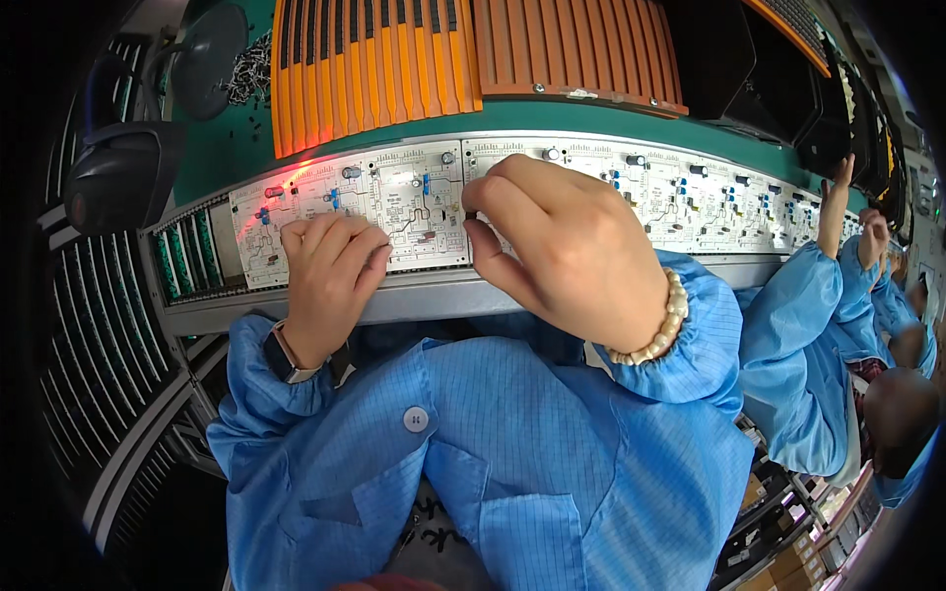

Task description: Manual assembly of electronic components onto a printed circuit board.

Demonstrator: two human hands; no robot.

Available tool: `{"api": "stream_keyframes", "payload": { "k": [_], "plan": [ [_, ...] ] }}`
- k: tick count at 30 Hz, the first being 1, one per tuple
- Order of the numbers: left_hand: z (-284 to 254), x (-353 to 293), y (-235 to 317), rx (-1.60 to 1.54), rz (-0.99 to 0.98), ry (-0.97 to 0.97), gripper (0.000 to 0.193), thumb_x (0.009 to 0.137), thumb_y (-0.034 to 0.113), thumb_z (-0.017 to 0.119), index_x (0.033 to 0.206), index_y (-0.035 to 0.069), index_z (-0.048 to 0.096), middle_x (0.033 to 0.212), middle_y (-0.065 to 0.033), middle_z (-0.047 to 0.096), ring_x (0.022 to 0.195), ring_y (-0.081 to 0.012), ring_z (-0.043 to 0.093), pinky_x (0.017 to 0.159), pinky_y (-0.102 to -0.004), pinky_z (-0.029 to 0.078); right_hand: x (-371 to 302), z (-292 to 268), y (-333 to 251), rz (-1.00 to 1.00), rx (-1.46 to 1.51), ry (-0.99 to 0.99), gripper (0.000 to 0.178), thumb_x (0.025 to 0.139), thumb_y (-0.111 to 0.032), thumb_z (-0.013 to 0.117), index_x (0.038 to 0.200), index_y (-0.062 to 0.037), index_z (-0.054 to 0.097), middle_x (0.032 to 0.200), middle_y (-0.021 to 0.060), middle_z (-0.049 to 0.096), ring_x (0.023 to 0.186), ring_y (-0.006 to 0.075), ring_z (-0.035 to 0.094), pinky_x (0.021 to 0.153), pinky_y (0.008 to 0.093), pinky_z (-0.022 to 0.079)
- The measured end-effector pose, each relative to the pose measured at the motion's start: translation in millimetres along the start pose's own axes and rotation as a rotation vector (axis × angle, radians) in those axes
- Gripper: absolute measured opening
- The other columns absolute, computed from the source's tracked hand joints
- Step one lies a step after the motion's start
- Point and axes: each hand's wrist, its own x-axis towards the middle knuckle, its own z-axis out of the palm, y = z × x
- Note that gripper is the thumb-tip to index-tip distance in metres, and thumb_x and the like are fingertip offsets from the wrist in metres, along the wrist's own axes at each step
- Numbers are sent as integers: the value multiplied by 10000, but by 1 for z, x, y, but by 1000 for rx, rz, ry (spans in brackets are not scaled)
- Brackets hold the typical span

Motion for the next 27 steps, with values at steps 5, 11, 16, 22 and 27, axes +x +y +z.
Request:
{"api": "stream_keyframes", "payload": {
  "k": [5, 11, 16, 22, 27],
  "plan": [
    [0, -11, 3, 99, 81, -16, 187, 816, 108, 657, 992, 45, 667, 976, -38, 631, 968, -194, 592, 849, -408, 365, -3, 8, 0, 59, 66, 10, 180, 773, 15, 713, 931, 13, 626, 879, 118, 626, 728, 223, 654, 637, 302, 533],
    [1, -14, 7, 222, 229, -71, 244, 811, 119, 678, 1025, 1, 679, 1011, -57, 646, 1024, -207, 608, 833, -403, 397, -5, 37, 6, 177, 168, -11, 184, 776, -10, 713, 942, 5, 633, 890, 128, 627, 769, 252, 658, 678, 324, 539],
    [0, -15, 8, 150, 198, -90, 345, 822, 153, 683, 1116, -26, 656, 1029, -72, 638, 1040, -216, 598, 857, -415, 400, 2, 60, 15, 204, 74, 65, 186, 764, -27, 708, 935, 3, 640, 893, 142, 626, 798, 312, 644, 705, 359, 533],
    [0, -15, 10, 104, 130, -120, 402, 838, 169, 676, 1186, -26, 627, 1032, -95, 626, 1046, -236, 586, 912, -440, 400, 5, 72, 13, 316, 26, 40, 186, 764, -34, 703, 936, 5, 645, 876, 148, 617, 792, 323, 637, 704, 374, 530],
    [2, -15, 10, 85, 115, -107, 385, 848, 170, 672, 1178, -24, 631, 1030, -95, 629, 1048, -236, 587, 923, -447, 401, 2, 75, 13, 353, 101, 75, 190, 763, -19, 696, 943, 14, 646, 875, 150, 618, 791, 322, 639, 700, 372, 531]
  ]
}}
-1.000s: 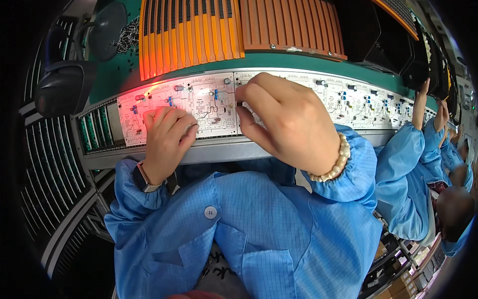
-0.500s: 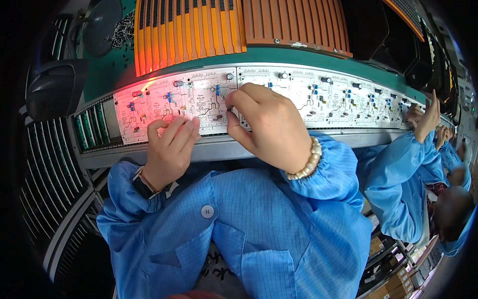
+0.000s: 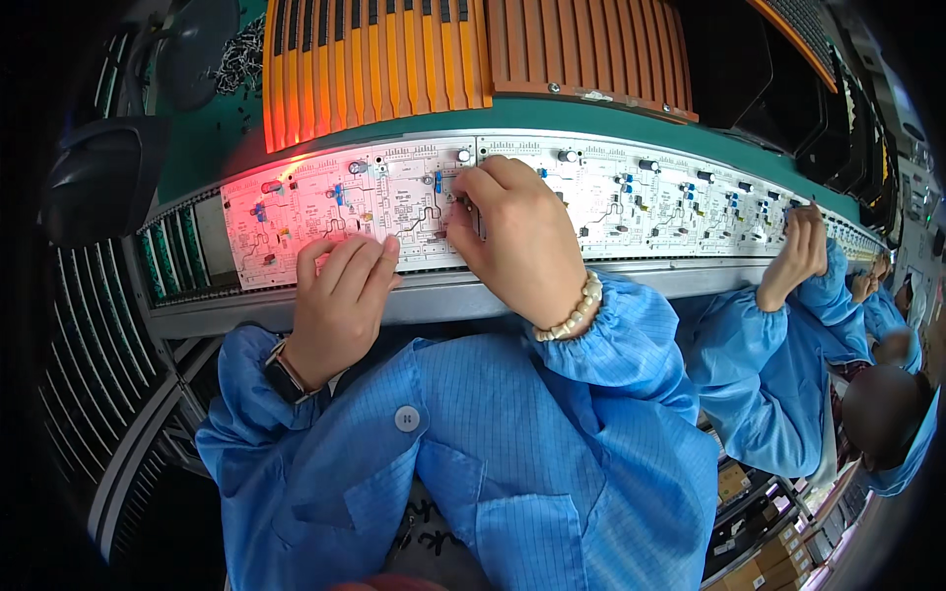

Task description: Manual assembly of electronic components onto a printed circuit board.

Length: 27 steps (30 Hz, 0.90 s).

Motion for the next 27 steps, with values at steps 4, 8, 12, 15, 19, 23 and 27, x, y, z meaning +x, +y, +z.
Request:
{"api": "stream_keyframes", "payload": {
  "k": [4, 8, 12, 15, 19, 23, 27],
  "plan": [
    [0, 5, 4, 43, 15, 21, 314, 869, 148, 630, 1110, -50, 652, 1011, -76, 606, 1037, -205, 569, 916, -425, 424, -2, -1, -3, 1, -88, 18, 196, 752, -23, 707, 936, 12, 647, 875, 141, 621, 778, 317, 633, 693, 368, 533],
    [-1, 9, 6, 51, 28, 13, 289, 864, 141, 628, 1076, -53, 659, 975, -78, 603, 1035, -206, 570, 914, -422, 426, -2, -2, -11, -33, -282, 45, 197, 725, -34, 724, 897, -3, 632, 857, 124, 602, 811, 300, 619, 695, 368, 529],
    [-6, 16, 7, 66, 76, 1, 268, 844, 154, 636, 1017, -49, 668, 966, -89, 616, 1012, -215, 577, 907, -417, 428, -1, -2, -14, -96, -403, 12, 158, 718, -41, 689, 857, -18, 618, 819, 113, 567, 804, 280, 598, 685, 371, 521],
    [-14, 27, 6, -27, 71, -91, 309, 830, 148, 667, 1068, -48, 648, 975, -99, 606, 1010, -251, 572, 892, -428, 426, -3, -2, -16, -154, -514, -9, 126, 716, -69, 646, 832, -33, 613, 809, 90, 541, 790, 249, 578, 651, 356, 507],
    [-27, 50, -9, -145, 99, -250, 223, 827, 130, 664, 1002, -8, 668, 948, -99, 604, 955, -265, 578, 868, -421, 437, -13, 7, -18, -280, -704, -63, 131, 721, -107, 623, 806, -9, 641, 869, 78, 545, 836, 218, 557, 661, 317, 478],
    [-18, 96, -40, -162, 118, 179, 195, 831, 89, 607, 1003, 2, 640, 864, -109, 555, 864, -278, 564, 801, -392, 466, -28, 1, -25, -267, -804, -118, 284, 754, -100, 611, 979, 62, 673, 1045, 142, 584, 926, 244, 548, 821, 351, 463],
    [0, 145, -74, 55, 51, 411, 348, 816, 26, 582, 1159, -17, 619, 906, -108, 557, 889, -276, 567, 800, -373, 475, -35, -17, -23, -241, -732, -135, 410, 793, -122, 609, 1156, 70, 616, 1085, 117, 570, 975, 235, 553, 862, 356, 462]
  ]
}}
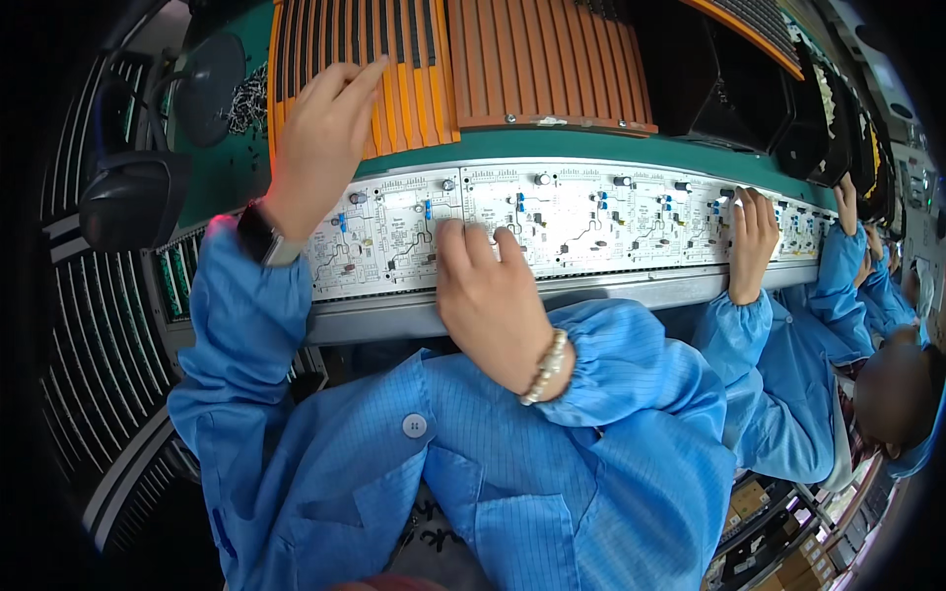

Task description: Manual assembly of electronic components onto a printed circuit board.

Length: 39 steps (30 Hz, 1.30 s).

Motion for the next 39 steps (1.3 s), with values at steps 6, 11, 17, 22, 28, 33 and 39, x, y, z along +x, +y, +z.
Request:
{"api": "stream_keyframes", "payload": {
  "k": [6, 11, 17, 22, 28, 33, 39],
  "plan": [
    [10, 3, -6, 142, 36, -99, 415, 806, 5, 618, 1220, 33, 642, 941, -101, 578, 949, -264, 564, 827, -381, 448, 25, -50, 65, 80, 258, 98, 436, 808, -118, 723, 1215, -4, 614, 1073, 172, 637, 908, 310, 647, 796, 390, 549],
    [6, 3, 9, 177, 92, -129, 334, 805, 64, 603, 1131, 17, 656, 931, -72, 571, 946, -229, 553, 841, -360, 409, 109, -24, 146, 36, 209, 430, 282, 856, -79, 697, 1125, -2, 661, 1016, 158, 669, 884, 270, 687, 780, 337, 567],
    [8, 14, 8, 42, 44, -65, 195, 831, 84, 630, 1005, 22, 693, 874, -68, 593, 895, -225, 565, 827, -358, 397, 177, 0, 175, -99, 295, 518, 185, 840, -44, 527, 902, 17, 690, 849, 196, 655, 881, 378, 618, 804, 446, 513],
    [5, 11, 5, -5, 1, -125, 126, 843, 98, 673, 933, 21, 719, 871, -72, 615, 861, -241, 573, 785, -349, 409, 181, -4, 167, -15, 257, 441, 149, 802, -38, 574, 867, -6, 704, 856, 192, 659, 849, 363, 633, 782, 424, 524],
    [-14, 4, 17, -52, -19, -137, 103, 836, 98, 688, 906, 25, 708, 882, -72, 638, 831, -247, 584, 775, -349, 416, 181, -11, 165, -1, 328, 380, 105, 769, -34, 653, 844, -1, 719, 828, 189, 676, 795, 350, 657, 744, 393, 535],
    [-72, -39, 30, -278, -188, -112, 119, 798, 54, 708, 906, 31, 662, 893, -81, 631, 862, -237, 607, 788, -371, 428, 175, -19, 169, 20, 395, 324, 90, 742, -31, 719, 824, 4, 732, 805, 186, 690, 750, 339, 676, 713, 367, 543],
    [-102, -126, 22, -237, -268, -221, 191, 763, 31, 741, 935, 39, 660, 928, -85, 634, 870, -269, 612, 823, -390, 448, 173, -20, 169, -52, 384, 266, 129, 767, -44, 734, 883, 11, 730, 835, 208, 693, 745, 346, 674, 704, 368, 546]
  ]
}}
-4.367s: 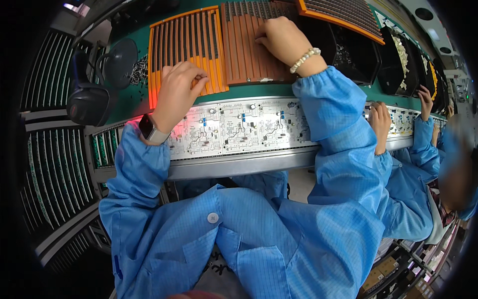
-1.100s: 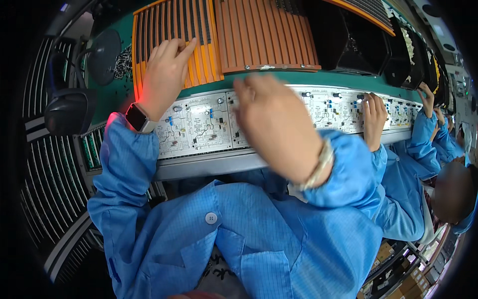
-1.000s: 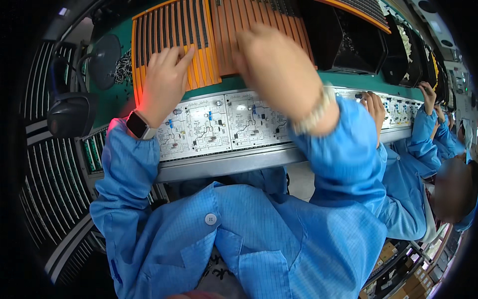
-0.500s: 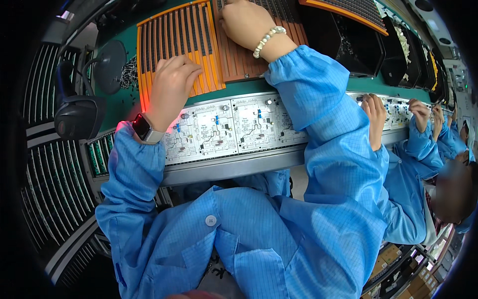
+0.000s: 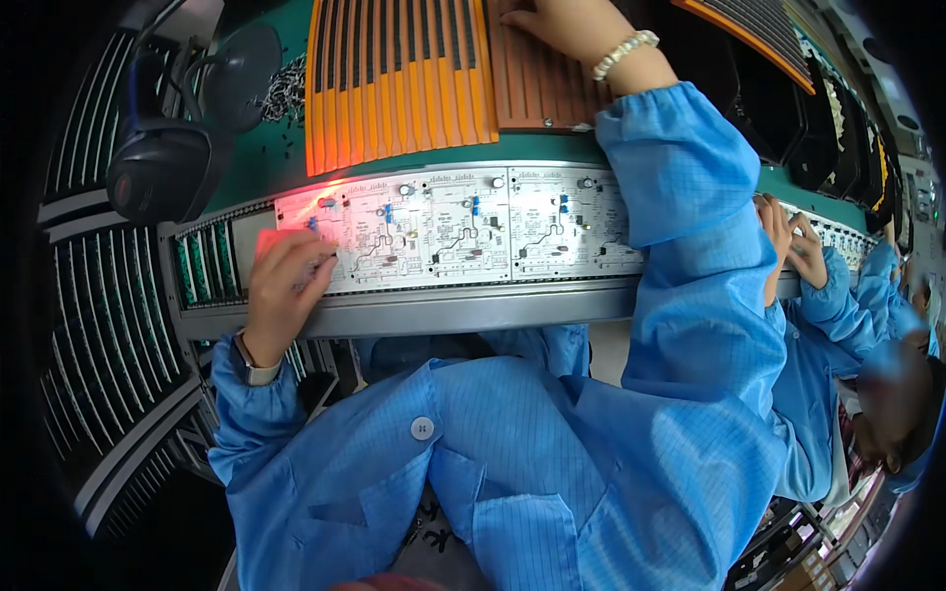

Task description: Manual assembly of electronic components onto a printed circuit board.

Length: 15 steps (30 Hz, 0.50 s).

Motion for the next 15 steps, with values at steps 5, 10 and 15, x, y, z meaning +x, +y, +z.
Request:
{"api": "stream_keyframes", "payload": {
  "k": [5, 10, 15],
  "plan": [
    [15, -17, -3, -26, -5, -21, 199, 765, 47, 740, 940, 42, 646, 929, -79, 626, 889, -273, 604, 838, -395, 435, -6, -6, -30, -5, 49, 51, 156, 760, -44, 720, 898, 30, 711, 826, 200, 692, 725, 315, 677, 680, 363, 544],
    [18, -12, -5, 42, 86, -89, 180, 795, 84, 713, 947, 56, 621, 934, -57, 598, 909, -245, 586, 868, -396, 410, -18, -19, -73, -42, 65, 116, 138, 752, -31, 719, 867, 25, 667, 773, 152, 635, 674, 270, 651, 623, 321, 529],
    [20, -13, -6, 36, 77, -86, 164, 804, 90, 705, 939, 60, 617, 933, -49, 591, 902, -234, 579, 873, -394, 399, -36, -27, -119, -14, 107, 88, 118, 762, -19, 717, 864, 3, 662, 764, 119, 608, 644, 222, 635, 594, 301, 518]
  ]
}}
